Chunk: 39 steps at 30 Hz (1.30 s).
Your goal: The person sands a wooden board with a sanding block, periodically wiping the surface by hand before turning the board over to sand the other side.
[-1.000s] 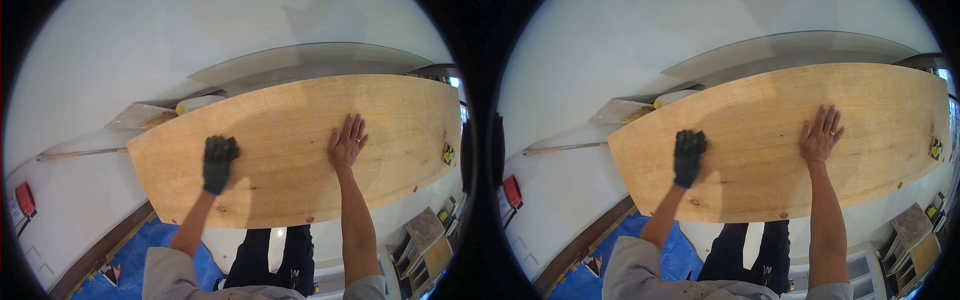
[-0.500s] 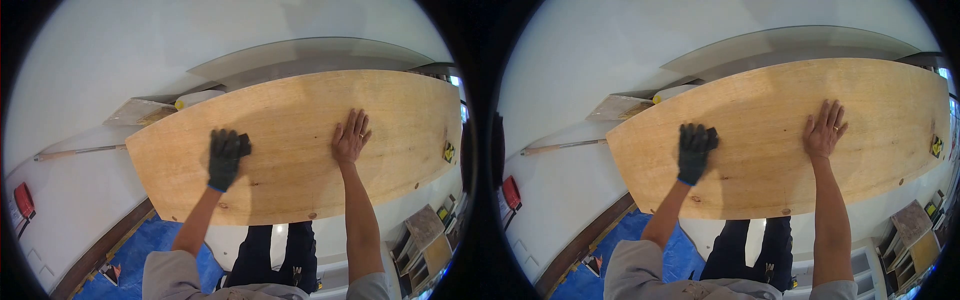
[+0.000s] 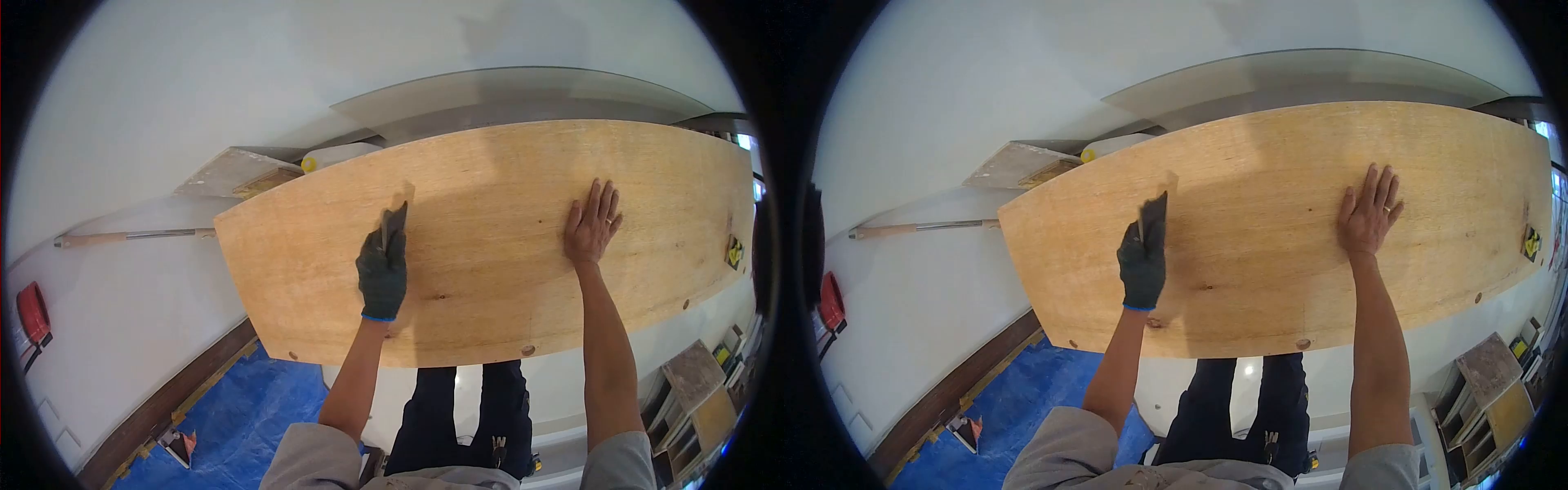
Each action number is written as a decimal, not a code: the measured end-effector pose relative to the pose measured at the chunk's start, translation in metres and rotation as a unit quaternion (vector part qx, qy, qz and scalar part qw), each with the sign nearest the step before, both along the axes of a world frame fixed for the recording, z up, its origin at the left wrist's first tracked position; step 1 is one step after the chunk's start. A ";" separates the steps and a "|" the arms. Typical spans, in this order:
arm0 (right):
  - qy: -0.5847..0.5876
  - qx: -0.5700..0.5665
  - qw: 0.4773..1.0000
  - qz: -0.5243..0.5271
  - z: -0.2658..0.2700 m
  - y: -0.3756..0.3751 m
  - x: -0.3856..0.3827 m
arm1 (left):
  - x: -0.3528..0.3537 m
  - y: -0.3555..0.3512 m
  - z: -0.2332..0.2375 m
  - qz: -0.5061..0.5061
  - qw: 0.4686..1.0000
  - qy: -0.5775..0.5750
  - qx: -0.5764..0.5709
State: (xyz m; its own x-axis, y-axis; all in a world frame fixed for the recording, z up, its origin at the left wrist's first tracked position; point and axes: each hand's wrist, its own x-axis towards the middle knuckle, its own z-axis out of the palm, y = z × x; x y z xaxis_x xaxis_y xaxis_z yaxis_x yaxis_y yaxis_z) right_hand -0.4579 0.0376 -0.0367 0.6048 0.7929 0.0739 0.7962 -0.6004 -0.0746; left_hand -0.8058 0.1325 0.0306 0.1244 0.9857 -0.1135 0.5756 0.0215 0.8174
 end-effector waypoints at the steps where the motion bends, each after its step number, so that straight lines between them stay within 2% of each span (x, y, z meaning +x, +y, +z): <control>1: 0.003 -0.005 1.000 0.000 -0.001 0.000 -0.001 | 0.003 0.005 0.008 0.041 0.993 -0.079 -0.078; 3: 0.002 -0.011 1.000 -0.005 -0.001 0.000 0.001 | 0.020 0.017 0.018 0.115 0.937 -0.240 -0.227; 4: 0.002 -0.005 1.000 -0.003 -0.002 0.000 0.002 | 0.027 0.019 0.014 0.114 0.929 -0.245 -0.254; 7: 0.002 0.004 1.000 -0.004 -0.003 -0.001 0.002 | 0.039 0.025 0.007 0.040 0.942 -0.153 -0.296; 10: 0.009 0.005 1.000 -0.007 -0.001 -0.002 0.001 | 0.040 0.015 -0.011 0.087 0.904 -0.253 -0.333; 13: 0.017 0.008 1.000 -0.007 0.001 -0.002 0.001 | 0.049 0.010 -0.006 0.108 0.873 -0.319 -0.353; 15: 0.021 0.009 1.000 -0.009 0.000 -0.001 0.001 | 0.038 0.006 -0.028 0.030 0.960 -0.122 -0.250; 16: 0.023 0.011 1.000 -0.009 -0.001 -0.002 0.001 | 0.030 0.003 -0.038 0.001 0.975 -0.056 -0.217; 17: 0.025 0.012 1.000 -0.008 -0.001 -0.002 0.001 | 0.027 0.003 -0.037 -0.024 0.983 0.011 -0.181; 19: 0.026 0.012 1.000 -0.008 -0.001 -0.002 0.003 | 0.038 0.011 -0.006 -0.052 0.984 0.068 -0.159; 22: 0.031 0.008 0.999 -0.010 0.000 -0.002 0.001 | 0.043 0.015 -0.001 0.002 0.987 0.153 -0.036; 25: 0.032 0.005 0.999 -0.010 0.000 -0.002 0.002 | 0.045 0.021 0.002 0.038 0.986 0.160 -0.034; 26: 0.033 0.004 0.999 -0.010 0.002 -0.002 0.001 | 0.048 0.023 0.011 0.060 0.988 0.113 -0.087; 29: 0.038 -0.002 0.999 -0.013 0.001 -0.003 0.001 | 0.046 0.021 0.007 -0.002 0.980 0.196 0.044; 32: 0.037 0.002 0.999 -0.012 0.001 -0.001 0.001 | 0.045 0.015 0.004 -0.062 0.954 0.272 0.107; 35: 0.038 0.002 0.999 -0.012 0.001 -0.003 0.001 | 0.042 0.026 0.003 -0.039 0.964 0.252 0.075; 38: 0.044 -0.005 0.999 -0.016 0.002 -0.002 0.001 | 0.049 0.032 0.006 0.031 0.974 0.220 0.030; 39: 0.048 -0.009 0.999 -0.018 0.002 -0.002 0.000 | 0.047 0.034 0.004 0.001 0.965 0.252 0.071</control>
State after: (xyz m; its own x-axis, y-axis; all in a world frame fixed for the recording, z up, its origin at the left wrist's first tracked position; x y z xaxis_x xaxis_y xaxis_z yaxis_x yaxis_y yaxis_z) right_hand -0.4576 0.0357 -0.0349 0.6368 0.7710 0.0009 0.7637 -0.6306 -0.1383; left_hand -0.7583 0.1669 0.0349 0.0868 0.9959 -0.0237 0.9011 -0.0683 0.4282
